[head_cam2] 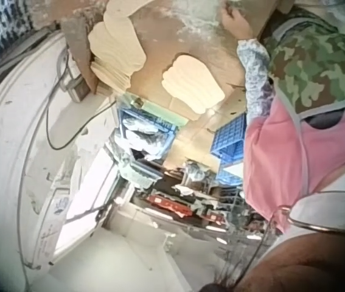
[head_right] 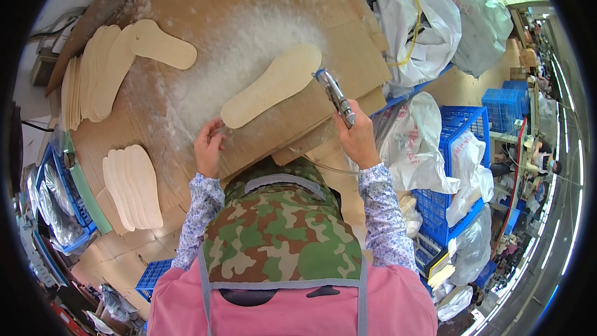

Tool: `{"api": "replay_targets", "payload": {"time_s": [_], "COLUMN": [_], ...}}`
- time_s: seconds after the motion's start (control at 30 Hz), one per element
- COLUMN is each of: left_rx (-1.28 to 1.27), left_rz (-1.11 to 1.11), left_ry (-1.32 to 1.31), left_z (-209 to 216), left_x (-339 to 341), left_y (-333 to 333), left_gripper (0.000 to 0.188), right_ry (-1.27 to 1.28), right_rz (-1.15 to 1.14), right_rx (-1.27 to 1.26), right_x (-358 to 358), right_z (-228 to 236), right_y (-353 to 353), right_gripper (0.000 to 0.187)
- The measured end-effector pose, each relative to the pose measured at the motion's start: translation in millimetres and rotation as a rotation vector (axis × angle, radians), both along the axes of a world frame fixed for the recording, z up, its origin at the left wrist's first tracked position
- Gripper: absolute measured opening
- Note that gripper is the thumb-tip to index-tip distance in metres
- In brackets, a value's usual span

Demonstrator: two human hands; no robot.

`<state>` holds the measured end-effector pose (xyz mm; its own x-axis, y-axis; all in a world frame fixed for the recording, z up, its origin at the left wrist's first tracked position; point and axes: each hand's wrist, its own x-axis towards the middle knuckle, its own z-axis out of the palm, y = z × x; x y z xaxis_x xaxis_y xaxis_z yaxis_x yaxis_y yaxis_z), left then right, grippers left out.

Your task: The recorder uses a spray gun to apply glue to a series of shoe insoles in a manufacturing setting.

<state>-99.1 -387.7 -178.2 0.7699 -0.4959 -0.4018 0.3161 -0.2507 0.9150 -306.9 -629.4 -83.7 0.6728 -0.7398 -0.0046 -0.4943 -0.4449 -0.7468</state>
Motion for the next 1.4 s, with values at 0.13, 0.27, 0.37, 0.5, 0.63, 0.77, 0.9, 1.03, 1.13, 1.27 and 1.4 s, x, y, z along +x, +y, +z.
{"api": "replay_targets", "payload": {"time_s": [0.13, 0.27, 0.37, 0.5, 0.63, 0.77, 0.9, 1.03, 1.13, 1.27, 1.4], "left_rx": [-0.02, -0.007, -0.014, -0.032, -0.072, -0.069, -0.075, -0.064, -0.055, -0.028, 0.002], "left_rz": [-0.01, -0.009, -0.011, -0.027, 0.012, -0.005, -0.013, -0.023, -0.003, -0.013, -0.047], "left_ry": [-0.021, -0.006, 0.006, 0.064, 0.077, 0.072, 0.081, 0.077, 0.075, 0.044, -0.014], "left_z": [-5.6, -5.6, -1.7, 1.4, 3.5, 2.3, 2.3, -1.3, -2.4, 9.4, 2.7], "left_x": [0.9, 2.6, 3.3, 4.0, 4.9, 6.2, 7.2, 8.3, 8.1, 7.6, 6.9], "left_y": [0.6, 1.9, 3.5, 2.6, 0.7, 1.2, 0.3, -0.9, -1.0, -10.7, -23.5], "left_gripper": [0.035, 0.035, 0.035, 0.042, 0.049, 0.051, 0.049, 0.05, 0.044, 0.044, 0.039], "right_ry": [-0.001, 0.037, 0.031, 0.045, 0.061, 0.038, 0.019, 0.053, 0.042, 0.054, -0.041], "right_rz": [0.075, 0.11, 0.158, 0.201, 0.257, 0.33, 0.353, 0.312, 0.258, 0.174, 0.123], "right_rx": [0.004, 0.086, 0.098, 0.128, 0.204, 0.229, 0.194, 0.177, 0.177, 0.042, 0.037], "right_x": [-4.3, -2.2, -0.4, 4.6, 15.3, 20.0, 19.3, 9.4, 3.5, -2.0, -2.8], "right_z": [5.4, 19.2, 19.5, 21.4, 27.3, 25.2, 22.5, 25.1, 26.1, 25.6, 24.4], "right_y": [16.7, 35.0, 49.0, 70.0, 91.7, 108.2, 115.8, 100.5, 74.9, 38.5, 8.4], "right_gripper": [0.022, 0.023, 0.023, 0.025, 0.026, 0.03, 0.025, 0.028, 0.029, 0.025, 0.025]}}
